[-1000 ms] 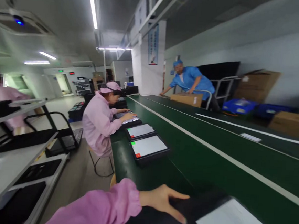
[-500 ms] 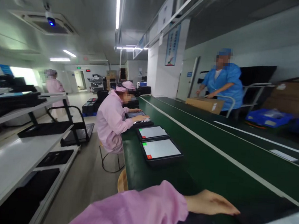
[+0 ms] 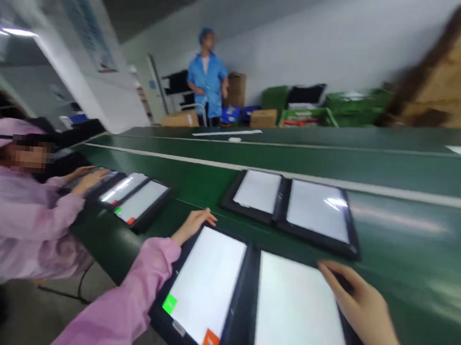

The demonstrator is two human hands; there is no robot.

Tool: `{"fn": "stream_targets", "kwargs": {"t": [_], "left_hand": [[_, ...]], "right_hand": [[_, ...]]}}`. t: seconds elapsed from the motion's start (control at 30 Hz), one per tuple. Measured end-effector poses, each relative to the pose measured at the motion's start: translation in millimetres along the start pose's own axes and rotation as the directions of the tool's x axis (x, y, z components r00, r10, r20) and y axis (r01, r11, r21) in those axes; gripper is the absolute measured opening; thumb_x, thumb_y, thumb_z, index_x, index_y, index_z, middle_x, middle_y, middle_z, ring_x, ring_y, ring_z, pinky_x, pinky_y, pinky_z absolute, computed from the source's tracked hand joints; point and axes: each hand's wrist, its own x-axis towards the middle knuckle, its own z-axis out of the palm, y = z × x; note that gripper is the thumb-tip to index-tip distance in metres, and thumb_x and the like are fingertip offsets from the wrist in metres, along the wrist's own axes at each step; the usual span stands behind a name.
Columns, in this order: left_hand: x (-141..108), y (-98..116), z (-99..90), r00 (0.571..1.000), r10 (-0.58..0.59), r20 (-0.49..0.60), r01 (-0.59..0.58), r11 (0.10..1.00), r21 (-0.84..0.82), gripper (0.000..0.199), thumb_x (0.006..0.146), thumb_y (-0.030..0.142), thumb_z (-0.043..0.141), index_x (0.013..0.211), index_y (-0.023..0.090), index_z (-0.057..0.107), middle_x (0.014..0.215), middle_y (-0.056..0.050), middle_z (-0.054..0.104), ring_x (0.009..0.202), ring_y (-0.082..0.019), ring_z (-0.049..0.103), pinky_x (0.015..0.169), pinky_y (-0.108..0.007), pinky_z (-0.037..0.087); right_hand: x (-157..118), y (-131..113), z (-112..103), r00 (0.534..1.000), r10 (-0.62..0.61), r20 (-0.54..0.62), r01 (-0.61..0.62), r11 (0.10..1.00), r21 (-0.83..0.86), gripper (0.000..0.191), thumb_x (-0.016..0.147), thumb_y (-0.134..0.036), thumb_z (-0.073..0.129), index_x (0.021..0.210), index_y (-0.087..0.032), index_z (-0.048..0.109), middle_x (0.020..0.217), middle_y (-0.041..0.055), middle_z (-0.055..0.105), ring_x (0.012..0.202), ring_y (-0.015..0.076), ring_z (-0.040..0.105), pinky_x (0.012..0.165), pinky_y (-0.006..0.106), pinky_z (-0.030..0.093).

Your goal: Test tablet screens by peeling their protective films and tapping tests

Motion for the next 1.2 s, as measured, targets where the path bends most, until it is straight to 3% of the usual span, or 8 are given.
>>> {"fn": "stream_targets", "kwargs": {"t": [0.17,0.33,0.5,0.6,0.67,0.77,0.93,1.2], "left_hand": [[5,-10,-0.5,0.999,0.028,-0.042,-0.026,0.999,0.04,0.054,0.104,0.063,0.051,0.084,0.017,0.07,0.082,-0.005,0.076,0.088,-0.022,0.075,0.098,-0.044,0.056],[11,-9,-11.8,0.991,0.124,-0.054,-0.116,0.985,0.128,0.061,0.097,0.071,0.046,0.077,0.019,0.072,0.079,-0.011,0.078,0.083,-0.029,0.075,0.089,-0.046,0.059],[-64,33,-9.1,0.931,0.358,0.073,-0.364,0.892,0.266,0.058,0.067,0.081,0.082,0.091,0.028,0.081,0.101,-0.006,0.08,0.111,-0.032,0.069,0.114,-0.051,0.047],[-137,66,24.7,0.542,0.602,0.586,-0.814,0.548,0.19,0.07,0.084,0.076,0.073,0.134,0.027,0.07,0.128,-0.009,0.075,0.121,-0.031,0.067,0.123,-0.06,0.036],[-172,79,52.9,0.371,0.649,0.665,-0.906,0.409,0.107,0.045,0.1,0.042,0.071,0.139,0.02,0.066,0.128,-0.009,0.076,0.115,-0.025,0.07,0.113,-0.049,0.046],[-196,83,83.2,0.397,0.69,0.605,-0.887,0.457,0.06,0.025,0.102,0.009,0.059,0.125,0.01,0.07,0.108,-0.006,0.08,0.093,-0.016,0.073,0.086,-0.033,0.055],[-210,75,91.6,0.453,0.687,0.568,-0.847,0.531,0.033,0.02,0.107,0.015,0.054,0.106,0.016,0.074,0.094,0.003,0.08,0.08,-0.013,0.071,0.076,-0.031,0.056],[-230,53,99.6,0.544,0.662,0.515,-0.835,0.489,0.253,0.03,0.102,0.001,0.052,0.092,0.018,0.075,0.087,0.004,0.076,0.075,-0.013,0.067,0.076,-0.032,0.055]], "right_hand": [[-16,18,-1,1.0,0.01,-0.018,-0.013,0.985,-0.171,0.05,0.087,-0.077,0.06,0.081,-0.029,0.071,0.11,0.0108,0.077,0.11,0.0378,0.069,0.107,0.06,0.05],[-62,-23,-21,0.979,-0.062,0.193,0.096,0.981,-0.17,0.021,0.104,-0.043,0.057,0.097,-0.029,0.071,0.097,0.0052,0.078,0.091,0.0268,0.074,0.087,0.043,0.059],[-138,-87,-47,0.829,-0.287,0.481,0.31,0.95,0.032,0.018,0.108,-0.015,0.052,0.114,-0.027,0.063,0.105,0.0025,0.077,0.096,0.0196,0.073,0.087,0.034,0.058],[-159,-109,-51,0.762,-0.296,0.576,0.285,0.952,0.112,0.018,0.112,-0.013,0.045,0.116,-0.022,0.06,0.106,0.0048,0.075,0.096,0.0186,0.071,0.093,0.036,0.055],[-157,-112,-51,0.715,-0.272,0.644,0.237,0.961,0.142,0.019,0.114,-0.018,0.044,0.112,-0.021,0.062,0.1,0.0041,0.075,0.093,0.0181,0.071,0.091,0.035,0.055],[-128,-93,-55,0.653,-0.223,0.724,0.132,0.974,0.182,0.018,0.114,-0.03,0.051,0.112,-0.022,0.067,0.097,0.0027,0.075,0.089,0.0165,0.072,0.081,0.03,0.056],[-49,-13,-56,0.978,0.044,0.203,-0.023,0.994,-0.104,0.041,0.111,-0.055,0.047,0.117,-0.026,0.075,0.125,0.0096,0.074,0.121,0.0279,0.068,0.11,0.047,0.051],[-29,34,-21,0.991,0.091,0.102,-0.081,0.992,-0.092,0.054,0.109,-0.064,0.042,0.111,-0.025,0.079,0.117,0.0065,0.077,0.113,0.0269,0.07,0.103,0.043,0.052]]}}
